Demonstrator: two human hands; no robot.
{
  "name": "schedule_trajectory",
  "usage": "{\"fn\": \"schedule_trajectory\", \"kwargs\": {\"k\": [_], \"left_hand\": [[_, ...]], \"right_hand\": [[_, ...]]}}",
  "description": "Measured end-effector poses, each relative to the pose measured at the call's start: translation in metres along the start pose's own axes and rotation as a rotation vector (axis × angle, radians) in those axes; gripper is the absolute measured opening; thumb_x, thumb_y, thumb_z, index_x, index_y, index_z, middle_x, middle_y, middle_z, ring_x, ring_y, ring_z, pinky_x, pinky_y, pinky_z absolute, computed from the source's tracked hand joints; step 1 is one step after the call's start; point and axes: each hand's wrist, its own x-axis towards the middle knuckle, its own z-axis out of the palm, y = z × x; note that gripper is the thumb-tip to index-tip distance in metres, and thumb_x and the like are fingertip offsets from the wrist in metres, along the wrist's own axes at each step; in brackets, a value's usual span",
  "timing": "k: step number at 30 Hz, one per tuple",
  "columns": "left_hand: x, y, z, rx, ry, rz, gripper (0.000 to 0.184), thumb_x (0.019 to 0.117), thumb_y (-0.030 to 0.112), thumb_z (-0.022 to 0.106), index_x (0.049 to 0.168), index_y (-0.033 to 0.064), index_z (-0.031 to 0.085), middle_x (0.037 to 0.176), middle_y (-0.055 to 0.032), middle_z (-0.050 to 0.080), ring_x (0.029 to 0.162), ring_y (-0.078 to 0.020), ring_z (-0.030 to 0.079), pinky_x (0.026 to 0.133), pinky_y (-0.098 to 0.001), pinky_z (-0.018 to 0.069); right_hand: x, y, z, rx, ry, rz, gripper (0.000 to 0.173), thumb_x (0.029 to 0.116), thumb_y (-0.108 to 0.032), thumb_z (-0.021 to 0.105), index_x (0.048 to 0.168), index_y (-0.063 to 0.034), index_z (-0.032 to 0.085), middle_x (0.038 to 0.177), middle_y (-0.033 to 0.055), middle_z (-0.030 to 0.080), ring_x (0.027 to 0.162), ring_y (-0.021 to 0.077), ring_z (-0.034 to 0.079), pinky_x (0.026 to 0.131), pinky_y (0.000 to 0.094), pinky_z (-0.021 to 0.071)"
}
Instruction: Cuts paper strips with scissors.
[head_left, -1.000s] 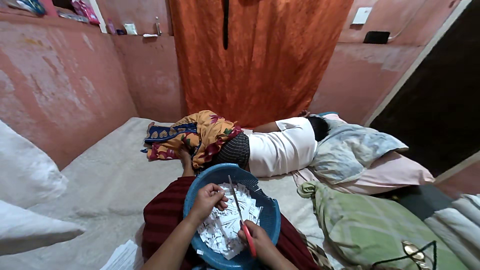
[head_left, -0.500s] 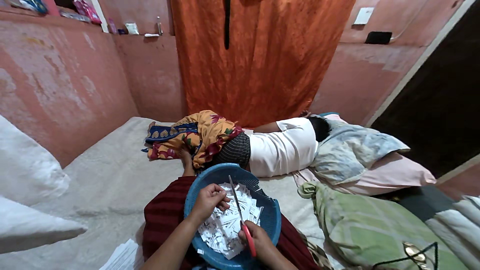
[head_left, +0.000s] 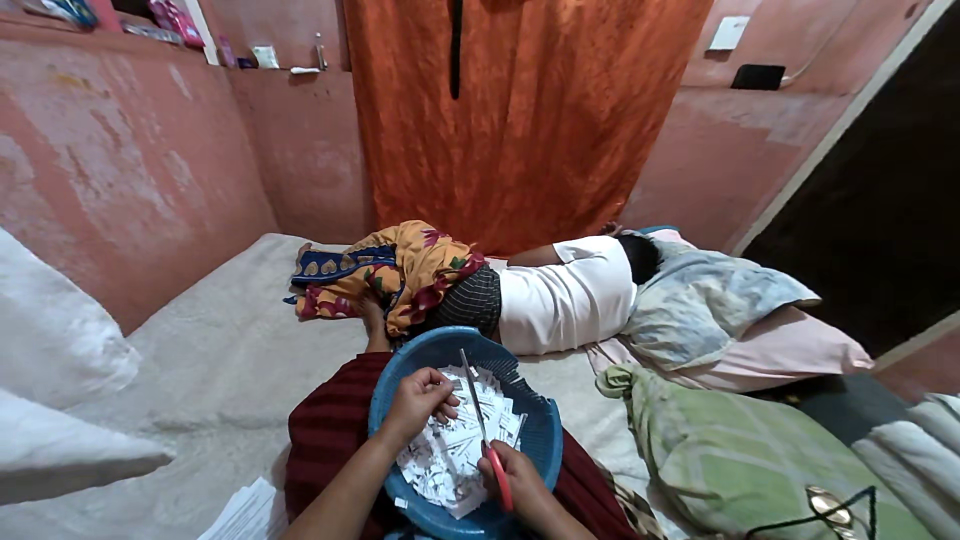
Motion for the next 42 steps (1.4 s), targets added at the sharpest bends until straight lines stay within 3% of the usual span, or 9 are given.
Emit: {"fn": "schedule_trajectory", "kwargs": {"k": [6,11,18,23,28,33,42], "left_hand": [[0.0007,0.0012,0.0001,-0.026,0.006,-0.026,0.006,0.1029,0.004,0.057,0.105,-0.002,0.058,0.078,-0.0079,0.073,0.063,-0.0149,0.072,0.062,-0.0284,0.0609],[-0.0003,0.0018,0.0002,-0.005,-0.029,-0.044,0.008,0.103,0.007,0.059,0.103,-0.0006,0.059,0.077,-0.0066,0.073,0.062,-0.0134,0.071,0.06,-0.0268,0.0598],[-0.0001,-0.0036,-0.0036,0.097,-0.03,0.022,0.014,0.1059,0.009,0.052,0.1,0.0,0.062,0.075,-0.002,0.072,0.057,-0.0068,0.066,0.056,-0.0216,0.0553],[0.0005,-0.0057,-0.0039,0.075,0.032,0.078,0.014,0.1057,0.007,0.052,0.097,0.0003,0.061,0.071,-0.0007,0.07,0.054,-0.0054,0.062,0.054,-0.0204,0.053],[0.0006,-0.0045,-0.0034,0.098,-0.028,0.044,0.015,0.1061,0.01,0.053,0.098,0.0003,0.061,0.071,-0.0003,0.069,0.055,-0.0055,0.062,0.055,-0.0207,0.0532],[0.0004,-0.0045,-0.0038,0.125,-0.054,0.053,0.016,0.1062,0.01,0.052,0.096,0.0014,0.061,0.07,0.0007,0.068,0.053,-0.0048,0.061,0.054,-0.0201,0.0527],[0.0016,-0.0046,-0.0036,0.139,-0.054,0.021,0.016,0.1064,0.012,0.054,0.096,0.0017,0.061,0.07,0.0004,0.069,0.053,-0.0051,0.061,0.054,-0.0201,0.0524]], "right_hand": [[0.0025,-0.0015,-0.001,-0.056,-0.076,0.07,0.041,0.09,-0.042,0.069,0.103,-0.0046,0.059,0.078,0.0014,0.055,0.067,0.0116,0.054,0.065,0.0336,0.0476],[0.0019,-0.002,-0.0005,-0.069,-0.051,0.05,0.037,0.0949,-0.039,0.067,0.102,-0.0036,0.06,0.077,0.0023,0.055,0.067,0.0118,0.055,0.065,0.033,0.048],[0.002,0.0024,0.0005,-0.031,-0.014,0.025,0.035,0.0979,-0.038,0.063,0.1,-0.0032,0.06,0.075,0.002,0.057,0.065,0.0109,0.057,0.064,0.0316,0.0503],[0.0008,0.0021,0.0009,0.001,-0.003,0.011,0.032,0.0938,-0.036,0.065,0.096,-0.0043,0.059,0.073,0.0005,0.057,0.063,0.0096,0.057,0.063,0.0306,0.051],[0.0021,-0.0014,-0.0012,-0.062,-0.071,0.054,0.04,0.091,-0.042,0.067,0.103,-0.0046,0.059,0.077,0.0013,0.055,0.067,0.0113,0.055,0.065,0.0333,0.0489],[0.0013,0.003,0.0003,-0.04,-0.037,-0.002,0.036,0.098,-0.038,0.062,0.1,-0.0018,0.061,0.076,0.0034,0.058,0.066,0.0124,0.058,0.065,0.0337,0.0512],[0.0027,0.0,-0.0014,-0.055,-0.081,0.048,0.041,0.0897,-0.041,0.07,0.101,-0.0032,0.06,0.077,0.0015,0.056,0.067,0.0111,0.055,0.065,0.0333,0.049]]}}
